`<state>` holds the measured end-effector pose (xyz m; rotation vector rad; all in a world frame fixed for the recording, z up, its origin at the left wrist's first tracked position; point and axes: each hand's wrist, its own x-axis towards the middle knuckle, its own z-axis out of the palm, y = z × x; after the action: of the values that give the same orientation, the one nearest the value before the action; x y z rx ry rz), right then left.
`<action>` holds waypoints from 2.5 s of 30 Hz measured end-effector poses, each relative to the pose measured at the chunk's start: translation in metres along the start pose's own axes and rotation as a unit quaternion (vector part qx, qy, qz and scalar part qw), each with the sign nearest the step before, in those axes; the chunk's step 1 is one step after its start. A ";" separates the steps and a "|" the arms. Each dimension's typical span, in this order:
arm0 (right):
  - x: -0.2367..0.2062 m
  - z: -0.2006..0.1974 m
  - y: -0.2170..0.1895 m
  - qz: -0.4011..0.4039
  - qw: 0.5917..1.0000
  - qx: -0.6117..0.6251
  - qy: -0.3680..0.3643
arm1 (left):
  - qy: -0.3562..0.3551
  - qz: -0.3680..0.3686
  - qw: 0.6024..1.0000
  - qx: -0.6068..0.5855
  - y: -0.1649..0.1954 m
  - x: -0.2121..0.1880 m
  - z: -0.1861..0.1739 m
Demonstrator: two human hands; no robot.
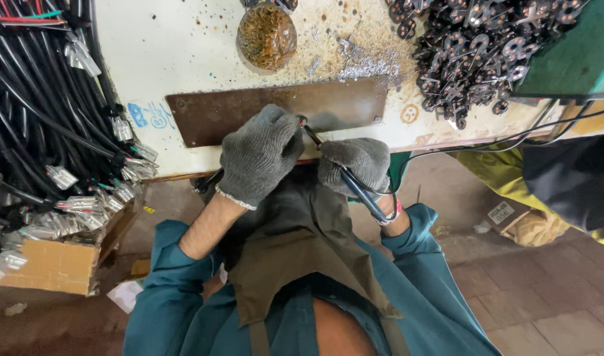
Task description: The person, wearing gloves, solders wires onto small round electronic components at a workbench using a soldering iron, placing each finished component onto a growing pile of completed parts on the bench.
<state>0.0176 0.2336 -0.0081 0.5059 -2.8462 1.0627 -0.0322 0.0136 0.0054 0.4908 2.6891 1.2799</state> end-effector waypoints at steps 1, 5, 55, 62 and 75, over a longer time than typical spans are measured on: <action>-0.002 0.002 0.001 0.015 1.000 -0.018 -0.007 | 0.004 0.004 1.000 0.002 0.000 0.001 0.000; -0.010 0.009 0.006 0.027 0.999 -0.008 0.032 | 0.016 0.006 1.000 -0.003 0.002 0.004 -0.002; -0.024 0.011 0.020 0.094 0.976 0.191 0.042 | -0.001 -0.011 1.000 0.015 0.000 0.001 0.002; -0.050 -0.003 0.001 0.205 0.923 0.273 0.180 | 0.030 0.002 0.999 0.010 0.003 0.006 -0.014; 0.080 -0.028 0.009 0.087 0.953 -0.091 0.277 | 0.085 -0.011 0.996 -0.028 -0.009 0.006 -0.031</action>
<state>-0.0622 0.2357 0.0207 -0.0612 -2.4708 0.7889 -0.0470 -0.0121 0.0181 0.3595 2.7756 1.4493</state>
